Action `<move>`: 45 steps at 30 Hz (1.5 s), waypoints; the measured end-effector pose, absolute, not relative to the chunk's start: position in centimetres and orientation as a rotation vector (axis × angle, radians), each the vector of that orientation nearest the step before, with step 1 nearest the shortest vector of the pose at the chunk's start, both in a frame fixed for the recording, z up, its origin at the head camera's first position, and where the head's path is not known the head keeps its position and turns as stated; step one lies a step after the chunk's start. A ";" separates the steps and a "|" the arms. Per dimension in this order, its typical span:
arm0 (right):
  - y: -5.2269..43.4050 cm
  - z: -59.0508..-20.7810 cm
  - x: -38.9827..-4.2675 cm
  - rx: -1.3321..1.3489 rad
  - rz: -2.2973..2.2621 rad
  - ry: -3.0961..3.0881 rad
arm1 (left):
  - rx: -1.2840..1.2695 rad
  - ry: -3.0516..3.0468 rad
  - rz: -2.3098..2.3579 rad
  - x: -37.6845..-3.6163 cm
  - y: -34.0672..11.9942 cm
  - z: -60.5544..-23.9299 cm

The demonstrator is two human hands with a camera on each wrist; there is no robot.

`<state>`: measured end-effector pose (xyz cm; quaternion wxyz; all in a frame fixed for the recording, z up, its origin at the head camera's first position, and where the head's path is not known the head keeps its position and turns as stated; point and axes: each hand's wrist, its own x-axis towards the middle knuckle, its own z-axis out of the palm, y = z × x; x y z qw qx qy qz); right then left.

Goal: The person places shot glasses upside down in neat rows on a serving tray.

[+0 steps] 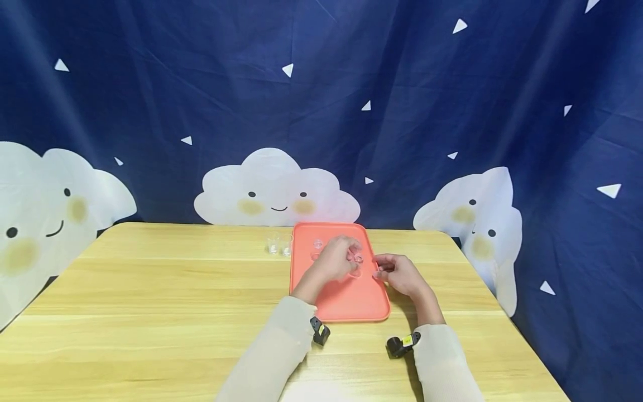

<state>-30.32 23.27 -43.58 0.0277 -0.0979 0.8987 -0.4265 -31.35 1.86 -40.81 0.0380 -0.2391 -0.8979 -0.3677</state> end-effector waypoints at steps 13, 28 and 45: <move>23.3 -43.6 -30.3 -0.274 -1.324 2.765 | -0.645 -2.691 -1.242 -31.2 -1.1 -37.8; 23.3 -43.8 -30.4 -0.283 -1.323 2.771 | -0.425 -2.574 -1.369 -31.9 -6.1 -36.7; 23.3 -43.6 -30.3 -0.284 -1.305 2.786 | -0.221 -2.554 -1.378 -32.4 -11.9 -37.8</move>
